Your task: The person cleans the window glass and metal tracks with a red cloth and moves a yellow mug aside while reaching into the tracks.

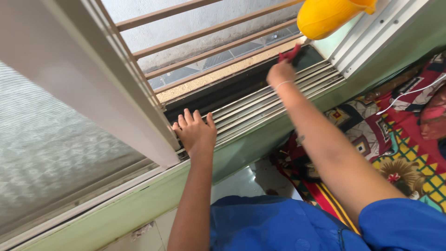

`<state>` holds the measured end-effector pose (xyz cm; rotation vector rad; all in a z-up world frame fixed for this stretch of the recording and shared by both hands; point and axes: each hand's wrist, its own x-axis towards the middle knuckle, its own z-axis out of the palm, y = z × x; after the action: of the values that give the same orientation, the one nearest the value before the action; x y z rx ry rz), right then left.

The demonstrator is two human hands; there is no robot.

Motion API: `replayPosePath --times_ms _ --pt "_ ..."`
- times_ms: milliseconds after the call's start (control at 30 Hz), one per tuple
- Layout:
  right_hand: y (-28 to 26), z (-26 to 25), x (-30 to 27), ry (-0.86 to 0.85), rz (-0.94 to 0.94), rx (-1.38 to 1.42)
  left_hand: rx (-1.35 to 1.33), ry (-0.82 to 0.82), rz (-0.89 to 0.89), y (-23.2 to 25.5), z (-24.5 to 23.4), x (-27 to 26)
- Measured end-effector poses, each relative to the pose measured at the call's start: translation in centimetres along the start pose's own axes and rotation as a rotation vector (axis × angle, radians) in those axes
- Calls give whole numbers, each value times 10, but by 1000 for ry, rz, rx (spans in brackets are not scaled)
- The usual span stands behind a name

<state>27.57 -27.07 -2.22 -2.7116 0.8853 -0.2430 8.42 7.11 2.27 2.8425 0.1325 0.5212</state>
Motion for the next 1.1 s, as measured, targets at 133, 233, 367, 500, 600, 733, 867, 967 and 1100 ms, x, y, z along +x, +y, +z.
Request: replayPosePath --times_ms 133,233,367,500,600,733,867,967,1100 --pt "-46 26 -93 86 -668 -64 -26 31 -5 -1 3 0" --pt "-78 11 -170 139 -922 147 -50 47 2 0 1 -1" --pt "-66 -35 -200 202 -1206 248 -72 101 14 0 1 -5" --pt "-24 -68 -200 328 -1333 264 6 108 30 2 7 -4" --pt "18 -79 -167 334 -1309 271 38 104 25 0 13 -8" --pt "91 -91 -79 355 -1115 63 133 103 23 -4 22 -8" --pt "173 -106 -3 489 -960 -2 128 114 4 -6 32 -10" --pt "188 -107 11 531 -901 -12 81 69 -193 10 38 -11" --pt "165 -105 -16 495 -762 -70 144 90 -319 56 50 -11"
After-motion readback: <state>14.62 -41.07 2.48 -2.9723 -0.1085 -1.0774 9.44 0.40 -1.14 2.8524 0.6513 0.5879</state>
